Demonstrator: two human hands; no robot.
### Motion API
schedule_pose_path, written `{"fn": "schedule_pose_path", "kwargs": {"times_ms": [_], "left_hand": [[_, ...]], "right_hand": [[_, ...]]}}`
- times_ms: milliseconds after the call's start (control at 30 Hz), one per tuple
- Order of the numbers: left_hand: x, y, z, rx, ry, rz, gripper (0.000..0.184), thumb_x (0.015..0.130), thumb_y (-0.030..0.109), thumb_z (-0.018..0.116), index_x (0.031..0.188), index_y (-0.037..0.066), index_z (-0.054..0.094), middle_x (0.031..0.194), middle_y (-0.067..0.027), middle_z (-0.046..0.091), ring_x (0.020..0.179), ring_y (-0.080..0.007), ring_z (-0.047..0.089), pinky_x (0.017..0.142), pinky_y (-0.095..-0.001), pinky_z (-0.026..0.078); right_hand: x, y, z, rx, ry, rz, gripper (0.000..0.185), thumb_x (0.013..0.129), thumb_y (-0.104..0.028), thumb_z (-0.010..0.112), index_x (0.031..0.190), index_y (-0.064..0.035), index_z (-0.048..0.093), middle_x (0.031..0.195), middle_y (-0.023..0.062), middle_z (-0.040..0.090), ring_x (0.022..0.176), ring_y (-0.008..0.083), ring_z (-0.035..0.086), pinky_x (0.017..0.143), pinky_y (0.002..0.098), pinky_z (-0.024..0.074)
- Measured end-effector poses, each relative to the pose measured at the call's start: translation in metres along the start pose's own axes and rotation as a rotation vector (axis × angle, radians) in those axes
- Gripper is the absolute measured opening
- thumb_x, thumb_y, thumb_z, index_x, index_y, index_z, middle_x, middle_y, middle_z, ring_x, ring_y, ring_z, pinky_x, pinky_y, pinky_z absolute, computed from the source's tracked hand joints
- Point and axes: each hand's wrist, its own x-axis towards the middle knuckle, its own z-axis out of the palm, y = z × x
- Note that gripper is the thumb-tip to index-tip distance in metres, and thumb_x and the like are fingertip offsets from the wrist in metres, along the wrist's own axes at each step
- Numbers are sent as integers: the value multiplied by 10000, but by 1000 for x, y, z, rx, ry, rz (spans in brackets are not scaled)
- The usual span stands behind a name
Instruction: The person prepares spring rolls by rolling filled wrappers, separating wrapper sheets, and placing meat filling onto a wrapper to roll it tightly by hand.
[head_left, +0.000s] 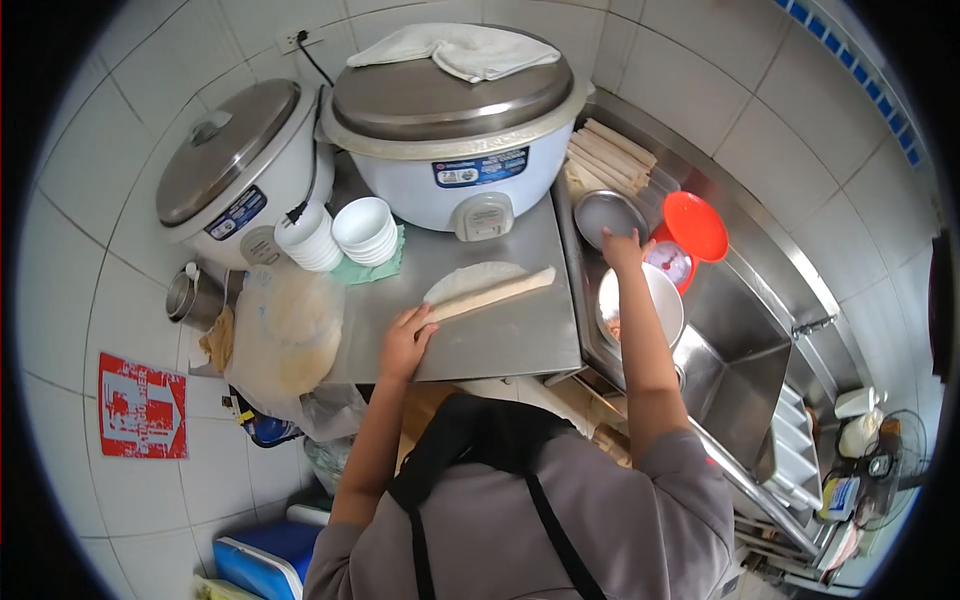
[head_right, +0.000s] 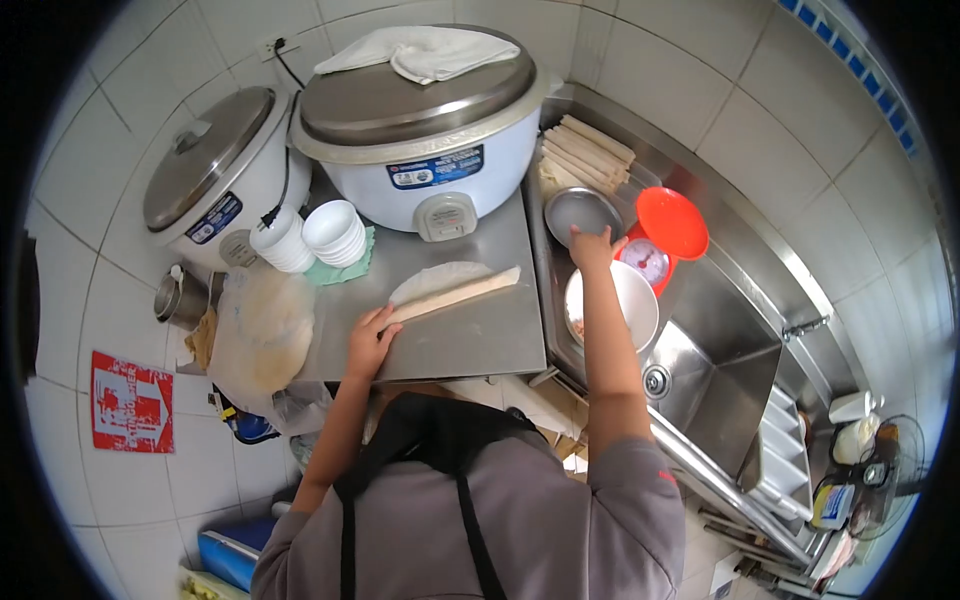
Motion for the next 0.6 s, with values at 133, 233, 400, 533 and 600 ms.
{"fn": "schedule_pose_path", "kwargs": {"times_ms": [133,233,400,533,600], "left_hand": [[-4,-5,-1,-21,17,-43,284,766,160,694,1011,23,655,942,-130,645,842,-293,584,756,-343,464],[-2,-7,-2,-48,0,-65,273,765,156,694,994,13,654,914,-124,643,821,-288,581,744,-347,464],[-2,-3,-3,-7,45,-13,268,748,158,706,961,5,652,912,-116,634,843,-285,574,746,-352,465],[-1,3,-7,5,8,-56,269,739,155,711,956,8,647,928,-112,629,868,-283,568,760,-358,465],[-1,1,-6,-9,20,-56,274,740,151,709,967,12,645,928,-110,629,870,-284,567,770,-358,462]], "right_hand": [[-38,-65,-57,147,-145,-108,537,970,-404,235,1039,-52,634,1018,203,630,1014,354,578,865,534,417],[-85,-143,-16,490,-131,-554,447,960,-342,321,997,-3,610,993,227,611,919,358,590,817,456,449],[-145,-224,27,309,37,-1041,453,933,-329,411,909,58,646,1123,217,571,1088,345,514,951,434,370],[-137,-207,19,299,-15,-536,559,936,-397,378,1138,100,534,1301,226,448,1228,324,403,1029,415,298],[-128,-200,12,101,-24,-410,611,938,-427,352,1224,101,467,1341,226,407,1272,322,357,1057,414,269]]}}
